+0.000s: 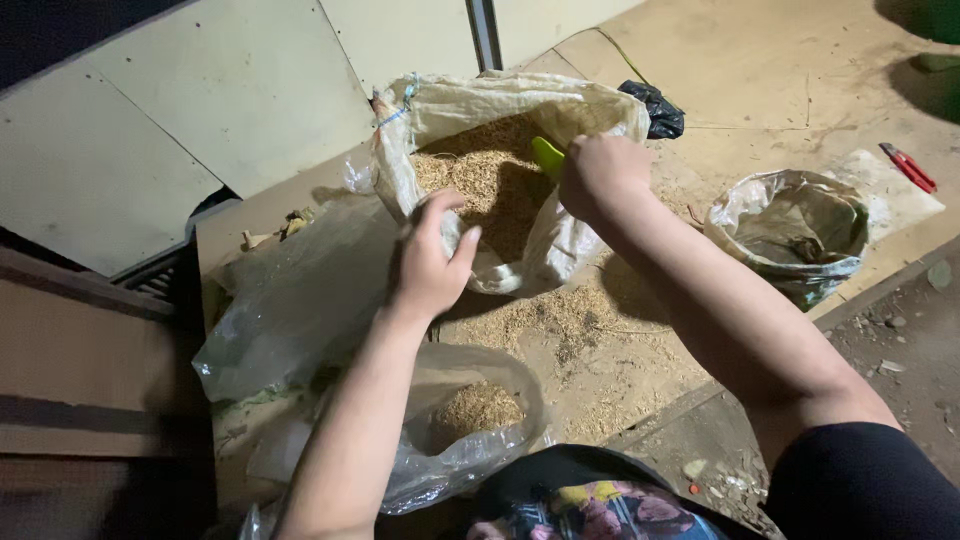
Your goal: The person scoops grain from a large white sack into a smaller clear plastic bag using a green plastic scoop.
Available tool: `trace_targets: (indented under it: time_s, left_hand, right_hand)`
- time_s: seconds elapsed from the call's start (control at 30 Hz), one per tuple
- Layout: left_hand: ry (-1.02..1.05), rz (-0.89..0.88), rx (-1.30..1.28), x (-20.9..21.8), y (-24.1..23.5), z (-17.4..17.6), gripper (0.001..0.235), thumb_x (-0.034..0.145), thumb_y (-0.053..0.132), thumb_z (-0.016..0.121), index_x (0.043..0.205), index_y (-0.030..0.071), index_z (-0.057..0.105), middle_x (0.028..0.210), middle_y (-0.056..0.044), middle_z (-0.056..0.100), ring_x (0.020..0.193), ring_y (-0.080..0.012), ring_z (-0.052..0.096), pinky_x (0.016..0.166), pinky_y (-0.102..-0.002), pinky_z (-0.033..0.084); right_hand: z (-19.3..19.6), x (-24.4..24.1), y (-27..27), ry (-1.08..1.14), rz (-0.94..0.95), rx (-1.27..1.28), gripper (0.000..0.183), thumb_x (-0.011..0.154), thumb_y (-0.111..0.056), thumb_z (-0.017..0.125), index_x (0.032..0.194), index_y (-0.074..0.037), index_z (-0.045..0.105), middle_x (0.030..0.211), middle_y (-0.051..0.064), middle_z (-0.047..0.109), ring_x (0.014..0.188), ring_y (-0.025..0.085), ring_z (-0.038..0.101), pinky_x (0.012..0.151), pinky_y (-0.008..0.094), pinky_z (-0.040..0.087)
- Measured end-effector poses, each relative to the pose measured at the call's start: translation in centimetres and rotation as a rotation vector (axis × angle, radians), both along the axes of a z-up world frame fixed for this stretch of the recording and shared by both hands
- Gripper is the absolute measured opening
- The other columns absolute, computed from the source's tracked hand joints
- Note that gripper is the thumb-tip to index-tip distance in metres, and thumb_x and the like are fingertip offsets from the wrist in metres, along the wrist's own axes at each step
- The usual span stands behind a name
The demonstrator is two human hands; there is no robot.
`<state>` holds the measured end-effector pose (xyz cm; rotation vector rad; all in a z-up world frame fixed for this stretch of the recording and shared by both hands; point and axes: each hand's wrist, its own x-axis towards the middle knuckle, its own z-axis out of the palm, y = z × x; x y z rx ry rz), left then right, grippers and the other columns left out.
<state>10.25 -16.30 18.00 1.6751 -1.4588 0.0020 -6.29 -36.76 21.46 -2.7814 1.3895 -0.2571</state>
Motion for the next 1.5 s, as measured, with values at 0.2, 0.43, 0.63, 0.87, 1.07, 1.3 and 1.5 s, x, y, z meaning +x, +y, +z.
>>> trace_targets:
  time_s: [0.2, 0.43, 0.63, 0.87, 1.07, 1.3, 1.5]
  left_hand:
    - [-0.308, 0.186, 0.583, 1.0, -8.4, 0.4, 0.082, 0.088, 0.025, 0.074, 0.154, 0.007, 0.029, 0.159, -0.028, 0.027, 0.144, -0.0461, 0.031, 0.119, -0.053, 0.024]
    - [-0.271, 0.301, 0.824, 3.7, -13.0, -5.9, 0.093, 0.091, 0.013, 0.066, 0.164, 0.009, 0.01, 0.167, -0.029, 0.007, 0.153, -0.0467, 0.009, 0.124, -0.051, 0.011]
    - [-0.169, 0.314, 0.798, 3.7, -13.5, -6.8, 0.078, 0.099, 0.03, 0.058, 0.16, 0.009, 0.015, 0.167, -0.025, 0.01, 0.155, -0.0442, 0.01, 0.125, -0.052, 0.012]
    - [0.043, 0.18, 0.714, 2.1, -12.9, -3.5, 0.071, 0.102, 0.02, 0.051, 0.164, 0.018, 0.018, 0.138, -0.028, 0.059, 0.127, -0.0416, 0.059, 0.111, -0.049, 0.045]
    - [0.209, 0.047, 0.494, 4.3, -13.5, -5.0, 0.071, 0.101, 0.016, 0.056, 0.162, 0.022, 0.022, 0.141, -0.028, 0.058, 0.128, -0.0413, 0.059, 0.112, -0.049, 0.043]
    - [0.167, -0.033, 0.286, 5.1, -13.1, -5.4, 0.074, 0.098, 0.016, 0.063, 0.16, 0.018, 0.023, 0.151, -0.03, 0.047, 0.14, -0.0434, 0.047, 0.118, -0.048, 0.035]
    - [0.163, 0.107, 0.5, 2.3, -7.3, 0.8, 0.055, 0.1, 0.017, 0.066, 0.15, 0.015, 0.042, 0.115, -0.016, 0.069, 0.099, -0.0265, 0.066, 0.08, -0.035, 0.054]
  right_hand:
    - [-2.7, 3.1, -0.9, 0.016, 0.054, 0.132, 0.028, 0.087, -0.027, 0.066, 0.097, -0.004, 0.078, 0.096, 0.02, 0.076, 0.09, 0.035, 0.075, 0.076, 0.045, 0.061]
    - [-4.1, 3.5, -0.3, -0.04, 0.02, 0.277, 0.03, 0.096, -0.024, 0.059, 0.097, -0.001, 0.078, 0.1, 0.026, 0.076, 0.093, 0.04, 0.076, 0.082, 0.049, 0.06]
    - [-4.5, 3.4, -3.3, 0.337, 0.251, 0.318, 0.031, 0.094, -0.024, 0.059, 0.102, -0.001, 0.077, 0.106, 0.026, 0.076, 0.099, 0.042, 0.074, 0.087, 0.048, 0.059]
    - [-4.7, 4.8, -1.5, -0.028, -0.02, 0.411, 0.033, 0.092, -0.029, 0.062, 0.102, -0.001, 0.078, 0.113, 0.026, 0.072, 0.108, 0.043, 0.07, 0.092, 0.049, 0.056]
    - [-7.2, 5.8, -4.0, 0.082, 0.121, 0.366, 0.033, 0.096, -0.03, 0.06, 0.103, -0.003, 0.078, 0.108, 0.027, 0.073, 0.105, 0.045, 0.07, 0.089, 0.05, 0.057]
    - [-8.2, 2.5, -6.7, -0.097, 0.19, 0.284, 0.05, 0.101, -0.047, 0.064, 0.096, 0.002, 0.075, 0.093, 0.029, 0.072, 0.085, 0.043, 0.071, 0.079, 0.046, 0.059]
    - [-2.7, -0.3, -3.4, -0.151, 0.124, 0.483, 0.037, 0.1, -0.043, 0.058, 0.093, -0.014, 0.079, 0.084, 0.013, 0.076, 0.075, 0.027, 0.072, 0.071, 0.042, 0.06]
